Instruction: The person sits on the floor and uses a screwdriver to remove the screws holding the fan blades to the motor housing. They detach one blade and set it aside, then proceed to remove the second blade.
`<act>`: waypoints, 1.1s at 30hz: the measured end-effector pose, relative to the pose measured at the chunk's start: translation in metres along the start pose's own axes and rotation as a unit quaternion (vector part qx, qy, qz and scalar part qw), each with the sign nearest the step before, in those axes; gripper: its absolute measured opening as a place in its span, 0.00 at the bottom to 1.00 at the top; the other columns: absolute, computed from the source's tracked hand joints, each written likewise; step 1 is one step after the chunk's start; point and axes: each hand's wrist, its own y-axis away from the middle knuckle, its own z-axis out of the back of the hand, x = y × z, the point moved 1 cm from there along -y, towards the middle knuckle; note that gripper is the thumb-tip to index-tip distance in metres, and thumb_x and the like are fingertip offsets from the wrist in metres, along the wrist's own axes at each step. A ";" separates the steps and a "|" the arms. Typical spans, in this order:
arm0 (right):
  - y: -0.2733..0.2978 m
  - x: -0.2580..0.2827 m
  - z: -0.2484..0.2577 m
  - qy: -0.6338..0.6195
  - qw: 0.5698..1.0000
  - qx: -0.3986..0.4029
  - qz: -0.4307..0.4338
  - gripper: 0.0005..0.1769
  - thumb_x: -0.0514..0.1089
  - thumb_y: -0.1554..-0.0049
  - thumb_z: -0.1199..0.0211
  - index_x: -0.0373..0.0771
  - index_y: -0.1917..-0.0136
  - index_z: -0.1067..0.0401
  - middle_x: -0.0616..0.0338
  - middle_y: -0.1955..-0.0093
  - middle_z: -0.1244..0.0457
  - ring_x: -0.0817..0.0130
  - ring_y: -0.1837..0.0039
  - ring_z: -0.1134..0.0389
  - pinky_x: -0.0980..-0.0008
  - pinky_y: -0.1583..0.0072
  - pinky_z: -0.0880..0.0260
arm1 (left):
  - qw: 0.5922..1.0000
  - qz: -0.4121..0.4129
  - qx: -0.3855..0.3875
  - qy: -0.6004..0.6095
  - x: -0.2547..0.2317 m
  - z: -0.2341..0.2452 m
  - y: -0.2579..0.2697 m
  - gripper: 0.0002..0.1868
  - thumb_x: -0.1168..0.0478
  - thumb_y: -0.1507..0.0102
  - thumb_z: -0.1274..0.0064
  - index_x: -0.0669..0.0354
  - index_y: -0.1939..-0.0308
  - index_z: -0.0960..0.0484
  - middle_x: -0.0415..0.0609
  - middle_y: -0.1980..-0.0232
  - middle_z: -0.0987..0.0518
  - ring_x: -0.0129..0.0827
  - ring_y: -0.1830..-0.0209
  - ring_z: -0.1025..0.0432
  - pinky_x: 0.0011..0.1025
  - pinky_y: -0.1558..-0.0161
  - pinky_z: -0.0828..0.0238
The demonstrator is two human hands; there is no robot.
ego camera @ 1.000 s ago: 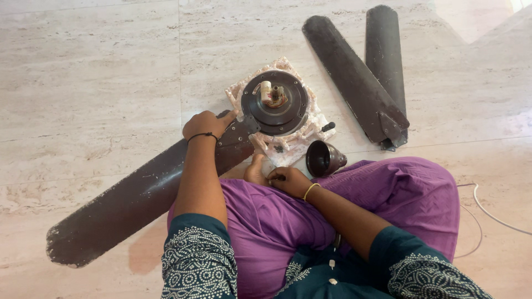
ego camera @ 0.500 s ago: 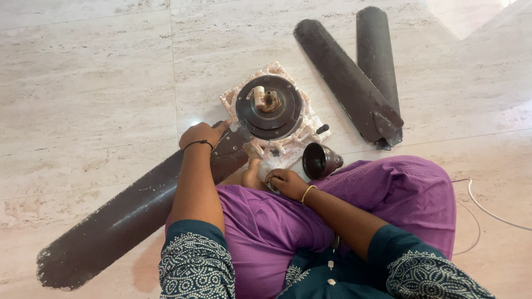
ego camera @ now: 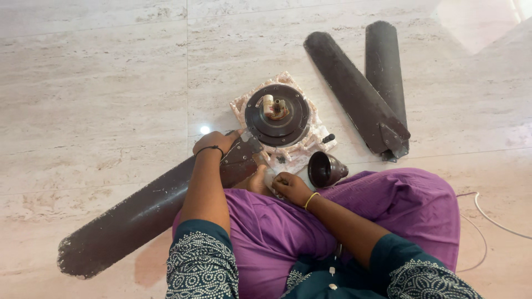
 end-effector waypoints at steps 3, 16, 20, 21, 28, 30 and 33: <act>0.002 0.003 0.001 -0.032 0.999 0.004 0.007 0.11 0.46 0.40 0.42 0.38 0.48 0.27 0.62 0.59 0.32 0.77 0.61 0.33 0.75 0.57 0.30 | 1.000 -0.003 0.005 -0.005 -0.001 -0.001 -0.002 0.51 0.16 0.43 0.62 0.55 0.43 0.15 0.56 0.39 0.19 0.46 0.38 0.24 0.43 0.42 0.28; 0.027 0.043 0.000 -0.002 0.998 0.003 -0.068 0.15 0.53 0.40 0.36 0.39 0.55 0.26 0.67 0.69 0.40 0.79 0.68 0.43 0.76 0.65 0.42 | 1.000 -0.002 0.017 0.016 0.001 -0.008 -0.021 0.44 0.27 0.32 0.74 0.55 0.34 0.23 0.57 0.29 0.27 0.49 0.28 0.34 0.47 0.32 0.37; 0.038 0.048 0.006 0.005 0.994 -0.032 -0.102 0.16 0.53 0.40 0.35 0.37 0.56 0.26 0.66 0.70 0.42 0.77 0.69 0.43 0.75 0.65 0.42 | 1.000 -0.011 -0.006 0.026 0.001 -0.009 -0.027 0.43 0.30 0.30 0.76 0.59 0.34 0.22 0.60 0.30 0.27 0.51 0.29 0.33 0.48 0.33 0.37; 0.039 0.049 0.008 0.011 0.994 -0.032 -0.104 0.16 0.53 0.40 0.35 0.37 0.55 0.26 0.66 0.69 0.41 0.78 0.69 0.42 0.75 0.65 0.41 | 0.999 -0.016 -0.010 0.028 0.001 -0.009 -0.028 0.43 0.30 0.30 0.77 0.59 0.34 0.22 0.61 0.30 0.27 0.52 0.29 0.32 0.48 0.33 0.36; 0.036 0.043 -0.006 0.066 0.997 -0.012 -0.046 0.17 0.53 0.42 0.35 0.37 0.52 0.23 0.61 0.61 0.32 0.74 0.59 0.33 0.73 0.54 0.32 | 0.999 -0.027 -0.022 0.013 -0.004 -0.005 -0.019 0.43 0.29 0.30 0.79 0.56 0.38 0.20 0.57 0.35 0.22 0.49 0.33 0.29 0.47 0.37 0.32; 0.033 0.043 -0.012 0.121 0.993 -0.001 -0.008 0.16 0.53 0.42 0.35 0.37 0.52 0.22 0.59 0.56 0.30 0.72 0.54 0.30 0.71 0.49 0.29 | 0.999 -0.036 -0.029 0.010 -0.004 -0.004 -0.017 0.44 0.28 0.30 0.79 0.57 0.39 0.20 0.58 0.36 0.22 0.49 0.34 0.28 0.47 0.38 0.31; 0.033 0.046 -0.016 0.197 0.980 0.014 0.014 0.16 0.52 0.41 0.36 0.37 0.53 0.21 0.56 0.54 0.30 0.67 0.52 0.29 0.67 0.46 0.30 | 0.999 -0.033 -0.028 0.020 -0.005 -0.004 -0.016 0.44 0.28 0.30 0.80 0.57 0.40 0.18 0.58 0.39 0.20 0.49 0.36 0.26 0.47 0.38 0.30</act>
